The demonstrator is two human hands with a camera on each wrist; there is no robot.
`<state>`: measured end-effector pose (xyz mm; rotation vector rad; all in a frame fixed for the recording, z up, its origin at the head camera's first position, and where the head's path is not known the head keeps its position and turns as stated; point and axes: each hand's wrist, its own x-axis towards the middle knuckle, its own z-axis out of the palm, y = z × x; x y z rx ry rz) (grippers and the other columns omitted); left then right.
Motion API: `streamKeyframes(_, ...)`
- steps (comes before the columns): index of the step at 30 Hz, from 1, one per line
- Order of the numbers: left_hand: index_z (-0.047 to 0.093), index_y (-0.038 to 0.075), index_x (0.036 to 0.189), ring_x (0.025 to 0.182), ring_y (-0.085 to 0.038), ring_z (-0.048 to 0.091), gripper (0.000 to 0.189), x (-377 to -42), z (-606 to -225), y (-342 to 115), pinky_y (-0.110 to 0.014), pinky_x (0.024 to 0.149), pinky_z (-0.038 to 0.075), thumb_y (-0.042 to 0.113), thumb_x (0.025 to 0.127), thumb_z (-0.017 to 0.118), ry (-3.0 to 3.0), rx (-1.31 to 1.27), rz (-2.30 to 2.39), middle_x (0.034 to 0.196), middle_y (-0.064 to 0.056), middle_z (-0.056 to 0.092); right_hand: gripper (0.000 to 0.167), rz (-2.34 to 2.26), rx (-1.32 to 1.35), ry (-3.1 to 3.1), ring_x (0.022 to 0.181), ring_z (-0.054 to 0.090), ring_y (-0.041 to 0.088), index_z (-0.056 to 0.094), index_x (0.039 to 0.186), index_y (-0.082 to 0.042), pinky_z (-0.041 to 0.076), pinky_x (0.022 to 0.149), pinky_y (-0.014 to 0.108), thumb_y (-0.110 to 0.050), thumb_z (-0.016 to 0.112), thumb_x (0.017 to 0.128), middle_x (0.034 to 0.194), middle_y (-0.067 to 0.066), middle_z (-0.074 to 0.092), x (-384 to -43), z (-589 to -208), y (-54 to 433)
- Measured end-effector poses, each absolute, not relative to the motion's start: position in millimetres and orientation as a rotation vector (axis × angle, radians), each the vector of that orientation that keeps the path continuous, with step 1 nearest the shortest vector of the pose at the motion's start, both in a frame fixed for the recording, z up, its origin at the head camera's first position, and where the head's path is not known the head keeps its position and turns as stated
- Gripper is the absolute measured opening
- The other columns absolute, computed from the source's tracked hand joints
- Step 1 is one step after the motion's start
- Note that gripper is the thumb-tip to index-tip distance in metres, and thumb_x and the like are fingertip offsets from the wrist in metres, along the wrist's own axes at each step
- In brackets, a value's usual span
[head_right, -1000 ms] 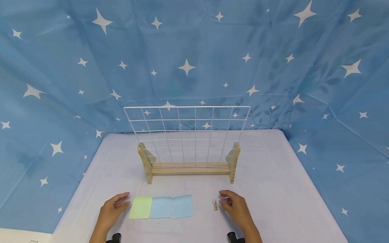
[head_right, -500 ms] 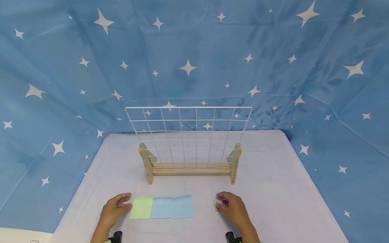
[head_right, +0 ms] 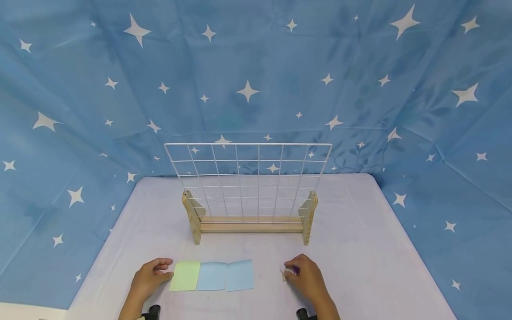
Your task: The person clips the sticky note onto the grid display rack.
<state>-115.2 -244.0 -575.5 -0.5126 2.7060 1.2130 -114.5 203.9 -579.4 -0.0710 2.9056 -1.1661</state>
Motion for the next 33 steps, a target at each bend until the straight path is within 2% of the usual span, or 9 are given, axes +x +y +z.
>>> streamKeyframes(5, 0.08, 0.003, 0.11, 0.09, -0.02, 0.065, 0.028, -113, -573, -243, -0.042, 0.083, 0.054, 0.008, 0.084, 0.086, 2.726, -0.474, 1.191, 0.101, -0.005, 0.075, 0.017, -1.109, -0.072, 2.91, 0.074, 0.051, 0.003, 0.082, 0.09, -0.013, 0.05, 0.067, 0.024, -0.003, 0.091, 0.08, 0.085, -0.009, 0.062, -114, -580, 204)
streamKeyframes(10, 0.08, 0.003, 0.115, 0.094, -0.023, 0.068, 0.03, -113, -571, -241, -0.049, 0.089, 0.056, 0.012, 0.087, 0.083, 2.741, -0.445, 1.171, 0.102, -0.004, 0.076, 0.023, -1.076, -0.063, 2.893, 0.076, 0.053, 0.003, 0.082, 0.099, -0.016, 0.051, 0.069, 0.024, -0.003, 0.089, 0.081, 0.086, -0.01, 0.062, -114, -581, 203)
streamKeyframes(13, 0.08, 0.004, 0.116, 0.097, -0.025, 0.068, 0.031, -114, -572, -240, -0.051, 0.089, 0.055, 0.016, 0.088, 0.084, 2.742, -0.435, 1.156, 0.103, -0.004, 0.075, 0.021, -1.076, -0.06, 2.874, 0.077, 0.053, 0.004, 0.082, 0.097, -0.018, 0.05, 0.069, 0.024, -0.006, 0.091, 0.082, 0.088, -0.01, 0.063, -113, -582, 202)
streamKeyframes(21, 0.081, 0.007, 0.104, 0.092, -0.023, 0.064, 0.021, -115, -574, -237, -0.041, 0.079, 0.051, 0.016, 0.086, 0.087, 2.765, -0.437, 1.122, 0.099, -0.003, 0.074, 0.024, -1.07, -0.061, 2.871, 0.075, 0.051, 0.004, 0.079, 0.089, -0.022, 0.047, 0.067, 0.025, -0.007, 0.093, 0.078, 0.086, -0.011, 0.062, -112, -582, 203)
streamKeyframes(26, 0.08, 0.009, 0.096, 0.087, -0.021, 0.064, 0.012, -117, -574, -236, -0.04, 0.077, 0.05, 0.018, 0.089, 0.083, 2.775, -0.442, 1.118, 0.094, -0.002, 0.074, 0.024, -1.159, -0.079, 2.811, 0.072, 0.049, 0.005, 0.076, 0.088, -0.02, 0.046, 0.066, 0.026, -0.005, 0.092, 0.078, 0.079, -0.01, 0.057, -113, -581, 208)
streamKeyframes(33, 0.08, 0.009, 0.094, 0.083, -0.018, 0.062, 0.009, -118, -570, -240, -0.037, 0.076, 0.048, 0.017, 0.09, 0.082, 2.783, -0.414, 1.13, 0.091, -0.001, 0.076, 0.012, -1.326, -0.152, 2.635, 0.072, 0.05, 0.008, 0.077, 0.092, -0.011, 0.045, 0.066, 0.025, -0.007, 0.086, 0.086, 0.079, -0.005, 0.058, -119, -576, 220)
